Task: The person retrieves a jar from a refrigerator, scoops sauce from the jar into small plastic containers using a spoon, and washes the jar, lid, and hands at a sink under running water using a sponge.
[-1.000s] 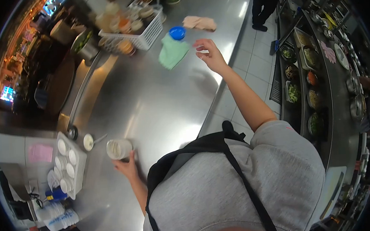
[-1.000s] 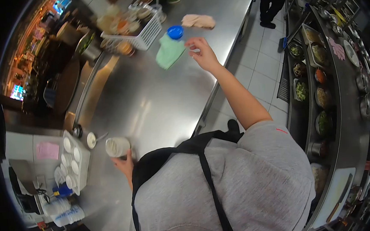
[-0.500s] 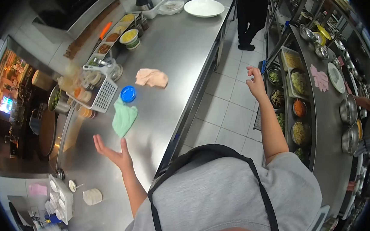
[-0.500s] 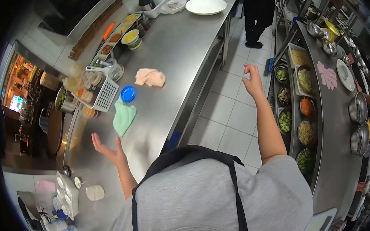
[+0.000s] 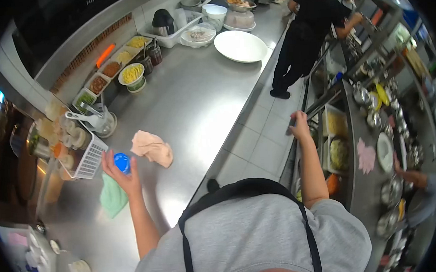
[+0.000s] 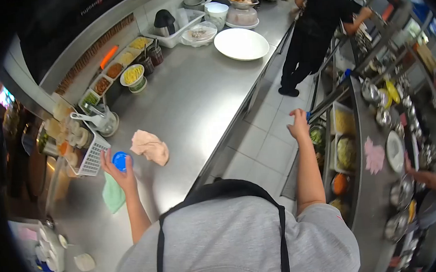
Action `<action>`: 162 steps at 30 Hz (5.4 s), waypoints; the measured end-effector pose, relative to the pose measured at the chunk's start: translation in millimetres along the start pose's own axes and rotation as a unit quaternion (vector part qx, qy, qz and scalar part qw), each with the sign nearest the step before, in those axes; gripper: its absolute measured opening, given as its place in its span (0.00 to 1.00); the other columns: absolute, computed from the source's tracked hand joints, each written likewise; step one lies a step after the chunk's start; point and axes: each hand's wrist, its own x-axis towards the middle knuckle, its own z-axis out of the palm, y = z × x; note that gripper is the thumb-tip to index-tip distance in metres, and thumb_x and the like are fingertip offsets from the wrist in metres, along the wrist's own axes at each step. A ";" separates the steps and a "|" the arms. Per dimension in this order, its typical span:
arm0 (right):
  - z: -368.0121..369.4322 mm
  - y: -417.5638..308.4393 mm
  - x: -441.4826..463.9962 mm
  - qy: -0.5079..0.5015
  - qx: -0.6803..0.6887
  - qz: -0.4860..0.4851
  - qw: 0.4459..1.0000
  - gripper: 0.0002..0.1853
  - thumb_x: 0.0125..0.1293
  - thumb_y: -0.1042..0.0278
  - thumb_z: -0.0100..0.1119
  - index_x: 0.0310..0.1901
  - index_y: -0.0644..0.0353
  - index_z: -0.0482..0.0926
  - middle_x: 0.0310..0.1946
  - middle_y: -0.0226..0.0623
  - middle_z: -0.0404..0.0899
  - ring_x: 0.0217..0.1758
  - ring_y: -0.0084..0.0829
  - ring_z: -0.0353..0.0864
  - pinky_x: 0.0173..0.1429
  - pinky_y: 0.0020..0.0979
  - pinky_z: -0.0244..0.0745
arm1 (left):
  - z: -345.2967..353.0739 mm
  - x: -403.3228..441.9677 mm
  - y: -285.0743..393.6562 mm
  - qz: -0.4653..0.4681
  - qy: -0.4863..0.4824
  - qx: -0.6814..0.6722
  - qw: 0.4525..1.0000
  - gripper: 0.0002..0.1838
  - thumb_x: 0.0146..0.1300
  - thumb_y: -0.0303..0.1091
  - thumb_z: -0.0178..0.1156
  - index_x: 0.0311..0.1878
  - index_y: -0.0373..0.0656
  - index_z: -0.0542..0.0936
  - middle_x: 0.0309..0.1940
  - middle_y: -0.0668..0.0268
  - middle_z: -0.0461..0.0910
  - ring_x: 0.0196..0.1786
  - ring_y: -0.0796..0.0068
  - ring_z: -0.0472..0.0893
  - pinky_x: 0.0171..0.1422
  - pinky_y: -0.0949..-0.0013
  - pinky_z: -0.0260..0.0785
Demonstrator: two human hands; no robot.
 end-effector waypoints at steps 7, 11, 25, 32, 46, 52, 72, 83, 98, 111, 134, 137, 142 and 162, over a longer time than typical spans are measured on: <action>4.4 -94.9 189.5 -0.037 0.185 -0.147 0.971 0.21 0.47 0.73 0.67 0.45 0.56 0.72 0.56 0.46 0.66 0.56 0.42 0.70 0.55 0.35 0.70 | 88.9 38.8 39.3 -0.043 0.014 -0.049 0.998 0.28 0.54 0.33 0.63 0.58 0.38 0.67 0.64 0.54 0.57 0.66 0.56 0.60 0.68 0.58 0.51; 35.0 -172.4 290.6 -0.043 0.226 -0.314 0.921 0.23 0.47 0.68 0.69 0.46 0.56 0.73 0.58 0.46 0.64 0.63 0.47 0.64 0.63 0.38 0.61 | 112.8 55.7 58.5 -0.060 0.025 -0.039 0.997 0.25 0.53 0.30 0.63 0.55 0.38 0.70 0.62 0.55 0.61 0.64 0.57 0.62 0.67 0.58 0.54; 255.6 -396.6 618.1 -0.058 0.215 -0.408 0.886 0.28 0.53 0.51 0.65 0.52 0.57 0.69 0.46 0.56 0.72 0.49 0.55 0.72 0.53 0.44 0.69 | 118.5 -37.7 140.7 -0.309 0.185 0.347 0.866 0.11 0.59 0.24 0.55 0.46 0.38 0.75 0.56 0.57 0.68 0.59 0.60 0.67 0.62 0.61 0.59; 324.3 -444.4 671.3 -0.177 0.160 -0.391 0.889 0.30 0.52 0.45 0.64 0.53 0.53 0.71 0.44 0.51 0.77 0.50 0.48 0.76 0.53 0.39 0.71 | 132.9 -45.7 180.6 -0.373 0.185 0.413 0.810 0.10 0.60 0.23 0.55 0.45 0.38 0.75 0.56 0.58 0.68 0.57 0.62 0.68 0.61 0.62 0.61; 286.6 -446.0 695.0 -0.167 0.188 -0.414 0.875 0.25 0.52 0.42 0.62 0.48 0.47 0.79 0.43 0.39 0.81 0.49 0.39 0.79 0.52 0.36 0.71 | 138.7 -36.1 179.5 -0.376 0.154 0.420 0.811 0.10 0.59 0.21 0.55 0.44 0.39 0.75 0.54 0.58 0.69 0.57 0.61 0.69 0.60 0.62 0.61; 200.7 -393.0 611.9 -0.103 0.352 -0.449 0.815 0.23 0.52 0.52 0.66 0.46 0.59 0.79 0.40 0.42 0.81 0.43 0.33 0.80 0.50 0.31 0.71 | 139.1 -30.1 171.0 -0.323 0.169 0.389 0.846 0.14 0.55 0.20 0.58 0.46 0.38 0.74 0.51 0.55 0.72 0.56 0.57 0.71 0.61 0.60 0.61; -8.1 -380.7 -188.3 -0.727 0.283 -0.603 0.166 0.09 0.53 0.71 0.59 0.37 0.63 0.78 0.27 0.32 0.76 0.29 0.24 0.75 0.36 0.25 0.72 | -53.6 -188.1 260.4 -0.161 0.207 0.381 0.887 0.13 0.44 0.22 0.67 0.37 0.41 0.81 0.36 0.65 0.80 0.37 0.69 0.78 0.39 0.71 0.71; 33.8 -508.5 -329.7 -0.864 0.393 -0.187 0.254 0.19 0.66 0.60 0.48 0.57 0.53 0.67 0.41 0.32 0.73 0.44 0.30 0.77 0.43 0.28 0.74 | -170.1 -419.1 248.1 -0.535 0.199 0.542 0.616 0.19 0.50 0.17 0.56 0.46 0.47 0.79 0.54 0.55 0.71 0.58 0.56 0.70 0.56 0.63 0.68; 151.6 -619.4 -285.9 -0.771 0.404 -0.099 0.482 0.16 0.70 0.58 0.39 0.50 0.61 0.67 0.38 0.38 0.73 0.35 0.37 0.82 0.33 0.29 0.79 | -241.3 -525.7 148.7 -0.777 0.284 0.116 0.550 0.22 0.60 0.32 0.60 0.57 0.40 0.70 0.47 0.57 0.74 0.50 0.65 0.73 0.55 0.64 0.66; 79.4 -567.5 -339.5 -0.790 0.395 -0.113 0.455 0.14 0.69 0.55 0.46 0.45 0.56 0.73 0.36 0.33 0.73 0.33 0.29 0.79 0.34 0.28 0.79 | -301.8 -132.1 -17.3 -0.311 -0.153 0.020 0.938 0.35 0.51 0.30 0.65 0.64 0.48 0.64 0.60 0.57 0.64 0.47 0.64 0.77 0.46 0.67 0.72; 122.0 -433.2 -71.2 -0.354 0.403 -0.372 0.757 0.17 0.52 0.75 0.61 0.45 0.57 0.74 0.48 0.36 0.70 0.56 0.36 0.68 0.61 0.32 0.61 | -52.7 6.5 -133.6 -0.094 -0.178 0.170 0.965 0.37 0.43 0.38 0.72 0.58 0.39 0.70 0.51 0.57 0.70 0.51 0.58 0.71 0.56 0.63 0.64; 115.6 -413.3 -48.9 -0.275 0.355 -0.450 0.772 0.21 0.50 0.73 0.64 0.48 0.55 0.74 0.50 0.37 0.70 0.57 0.40 0.67 0.62 0.36 0.62 | -54.2 20.5 -94.1 -0.027 -0.133 0.214 0.967 0.35 0.44 0.41 0.71 0.57 0.40 0.71 0.52 0.57 0.70 0.51 0.57 0.71 0.55 0.61 0.64; 123.6 -368.9 -32.5 -0.270 0.268 -0.413 0.827 0.21 0.47 0.77 0.60 0.46 0.54 0.73 0.49 0.39 0.70 0.51 0.45 0.68 0.54 0.38 0.67 | -22.1 -10.5 -50.6 -0.064 -0.243 0.152 0.956 0.29 0.47 0.41 0.67 0.53 0.43 0.73 0.48 0.60 0.72 0.49 0.58 0.71 0.49 0.59 0.66; 103.8 -385.7 -100.1 -0.282 0.273 -0.539 0.745 0.26 0.47 0.71 0.61 0.53 0.48 0.73 0.62 0.38 0.62 0.66 0.42 0.59 0.65 0.44 0.54 | -41.1 -31.0 -38.9 -0.141 -0.181 -0.030 0.973 0.18 0.54 0.30 0.62 0.49 0.42 0.71 0.42 0.60 0.72 0.42 0.62 0.74 0.46 0.65 0.67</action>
